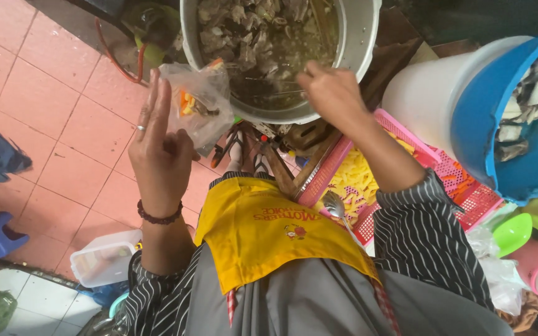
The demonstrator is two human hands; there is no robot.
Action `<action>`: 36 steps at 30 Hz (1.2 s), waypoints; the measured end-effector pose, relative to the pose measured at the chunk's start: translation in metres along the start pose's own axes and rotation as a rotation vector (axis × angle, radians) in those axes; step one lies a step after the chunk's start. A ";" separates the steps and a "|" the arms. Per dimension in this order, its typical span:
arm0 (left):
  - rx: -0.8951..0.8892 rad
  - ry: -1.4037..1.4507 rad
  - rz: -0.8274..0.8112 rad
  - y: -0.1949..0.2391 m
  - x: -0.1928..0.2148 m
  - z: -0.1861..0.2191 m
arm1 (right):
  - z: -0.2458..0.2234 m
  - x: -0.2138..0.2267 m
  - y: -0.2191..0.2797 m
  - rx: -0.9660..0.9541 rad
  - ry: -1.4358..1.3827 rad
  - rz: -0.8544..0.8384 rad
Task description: Packaging portions of cooked meat, sliced carrots, and vegetables into individual plastic bags.
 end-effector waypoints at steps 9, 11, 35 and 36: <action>-0.106 -0.078 -0.004 0.006 -0.001 -0.010 | 0.019 0.050 0.018 -0.063 -0.122 0.094; -0.107 -0.061 -0.007 0.005 -0.002 -0.011 | 0.028 0.057 0.029 -0.072 -0.200 0.122; -0.195 0.284 -0.008 -0.007 -0.021 -0.022 | 0.032 0.112 0.091 -0.025 -1.072 0.267; -0.207 0.310 -0.008 -0.008 -0.021 -0.022 | 0.024 0.118 0.091 0.000 -1.077 0.260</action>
Point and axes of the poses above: each hand's wrist, its own y-axis away from the middle knuckle, its own x-axis out of the back of the hand, z = x × y, the point moved 3 cm from there along -y, towards the middle knuckle, and after that the axes turned 9 degrees about -z, right-handed, at the moved point
